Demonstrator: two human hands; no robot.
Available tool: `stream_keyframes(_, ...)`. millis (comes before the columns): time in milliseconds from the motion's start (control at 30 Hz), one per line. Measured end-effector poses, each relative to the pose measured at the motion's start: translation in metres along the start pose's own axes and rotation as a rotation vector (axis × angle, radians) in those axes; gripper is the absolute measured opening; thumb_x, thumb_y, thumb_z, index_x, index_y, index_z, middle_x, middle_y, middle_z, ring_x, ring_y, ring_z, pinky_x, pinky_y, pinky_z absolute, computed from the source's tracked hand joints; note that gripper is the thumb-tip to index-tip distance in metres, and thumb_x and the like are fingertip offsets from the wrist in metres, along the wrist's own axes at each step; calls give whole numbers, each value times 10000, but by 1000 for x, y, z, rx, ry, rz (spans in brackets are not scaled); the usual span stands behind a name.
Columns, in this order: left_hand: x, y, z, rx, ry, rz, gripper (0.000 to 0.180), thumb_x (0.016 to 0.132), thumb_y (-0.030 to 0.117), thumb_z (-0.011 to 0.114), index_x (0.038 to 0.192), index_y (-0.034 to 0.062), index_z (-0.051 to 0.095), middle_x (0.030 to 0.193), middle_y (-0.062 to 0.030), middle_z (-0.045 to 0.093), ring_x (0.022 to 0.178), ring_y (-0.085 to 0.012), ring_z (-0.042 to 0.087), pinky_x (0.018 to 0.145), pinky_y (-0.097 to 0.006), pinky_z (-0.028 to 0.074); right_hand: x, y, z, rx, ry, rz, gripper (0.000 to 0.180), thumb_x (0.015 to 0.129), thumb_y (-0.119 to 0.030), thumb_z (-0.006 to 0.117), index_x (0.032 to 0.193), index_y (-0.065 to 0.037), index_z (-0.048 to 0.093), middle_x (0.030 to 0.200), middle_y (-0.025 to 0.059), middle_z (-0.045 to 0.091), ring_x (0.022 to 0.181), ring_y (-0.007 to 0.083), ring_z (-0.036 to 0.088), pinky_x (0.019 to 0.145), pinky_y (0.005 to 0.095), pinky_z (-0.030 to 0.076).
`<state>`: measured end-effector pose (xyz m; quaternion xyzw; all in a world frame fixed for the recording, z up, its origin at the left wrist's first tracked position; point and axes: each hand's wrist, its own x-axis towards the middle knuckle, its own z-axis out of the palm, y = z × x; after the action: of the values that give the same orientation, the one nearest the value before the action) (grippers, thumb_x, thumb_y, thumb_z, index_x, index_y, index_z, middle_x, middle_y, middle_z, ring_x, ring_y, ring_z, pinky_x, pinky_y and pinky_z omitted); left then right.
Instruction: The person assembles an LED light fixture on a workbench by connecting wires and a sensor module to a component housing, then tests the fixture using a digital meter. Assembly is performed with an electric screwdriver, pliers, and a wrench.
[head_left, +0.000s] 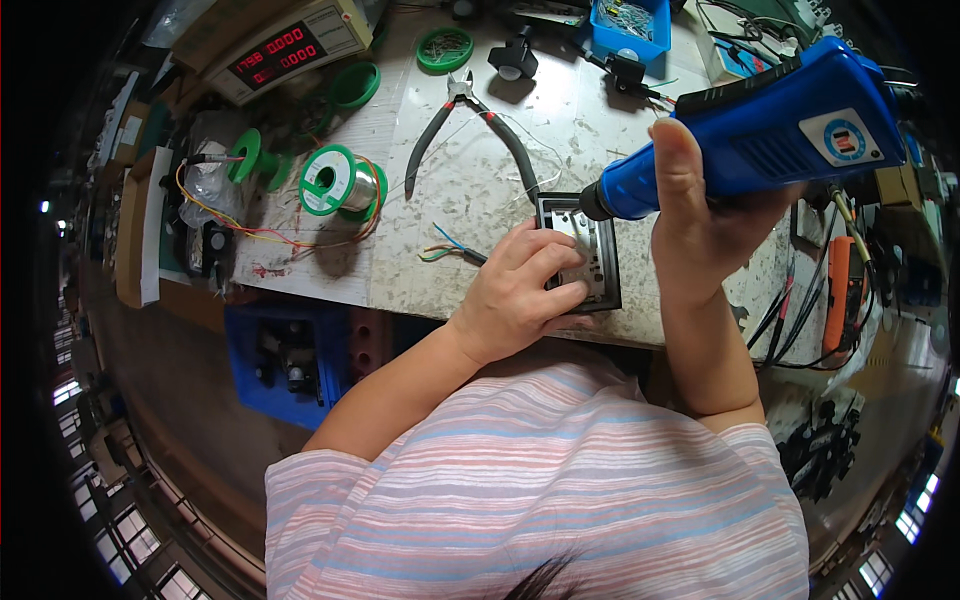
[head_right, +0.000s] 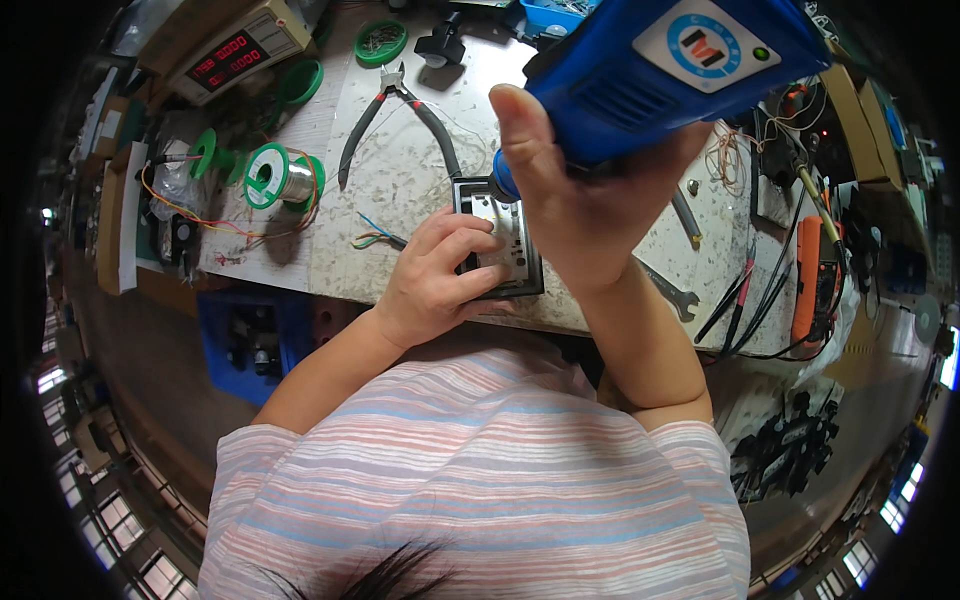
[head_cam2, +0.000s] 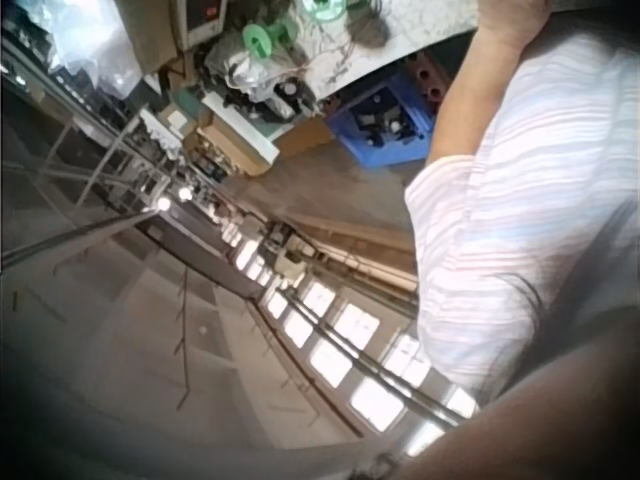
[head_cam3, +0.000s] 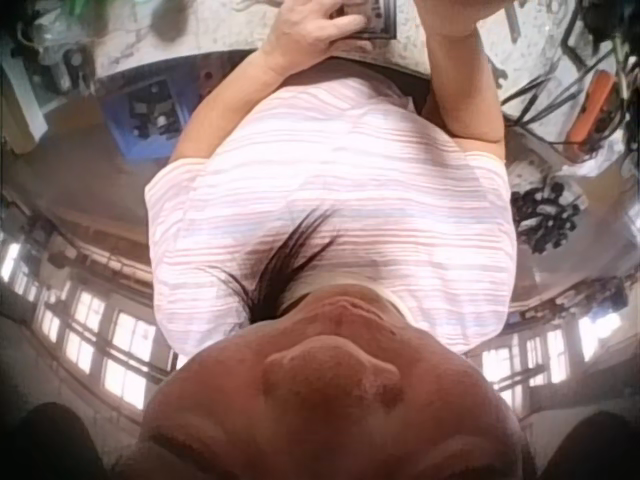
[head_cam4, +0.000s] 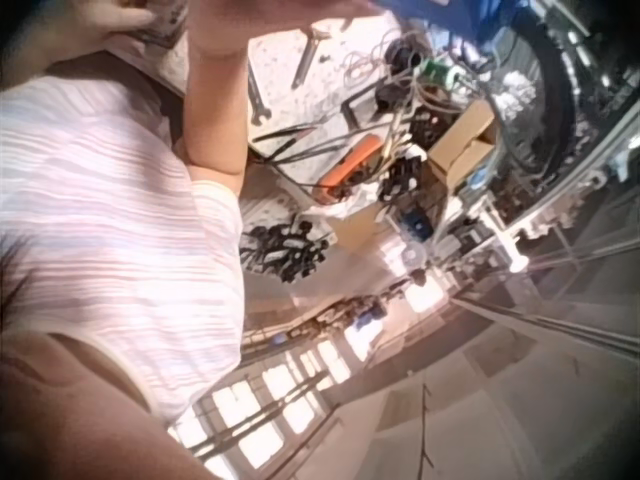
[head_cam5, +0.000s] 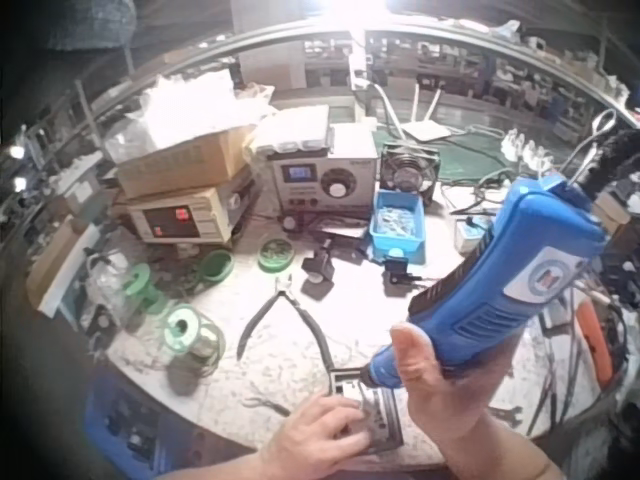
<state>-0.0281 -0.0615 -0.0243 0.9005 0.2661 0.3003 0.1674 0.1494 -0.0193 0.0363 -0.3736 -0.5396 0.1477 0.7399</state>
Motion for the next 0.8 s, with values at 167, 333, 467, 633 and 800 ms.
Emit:
stream_keyframes(167,0,1,4,-1,26,10,333,636,346,806,913,182,717,1080,-32,580,1126,-265,544,994,-521,449,36,12,-2,751,-551,97,479,835,34,705,1254,22,472,1074,141,566,921,199,602,790,347,547)
stream_keyframes(333,-1,-2,5,7,26,9,335,643,348,802,932,199,720,1091,-27,581,1110,-261,546,984,-506,450,30,10,-1,224,-319,166,558,849,-69,744,1318,52,466,1207,208,586,947,214,654,819,340,552)
stream_keyframes(467,0,0,2,11,36,16,323,643,334,805,926,202,722,1099,-29,581,1106,-261,547,982,-515,450,36,-7,4,313,-460,249,605,823,-59,762,1332,53,454,1231,219,615,917,184,660,799,318,541)
stream_keyframes(633,2,-2,0,-6,11,13,334,628,306,804,930,188,727,1102,-33,597,1077,-268,562,956,-521,454,29,-1,16,413,-290,264,381,806,-1,759,1148,13,591,1089,108,636,902,157,645,760,266,522)
stream_keyframes(800,11,4,-2,-8,-32,48,359,599,258,835,937,179,744,1088,-42,610,1064,-282,567,941,-504,459,21,13,25,126,-139,119,685,755,-163,834,1258,-32,388,845,107,684,690,205,698,628,341,574)
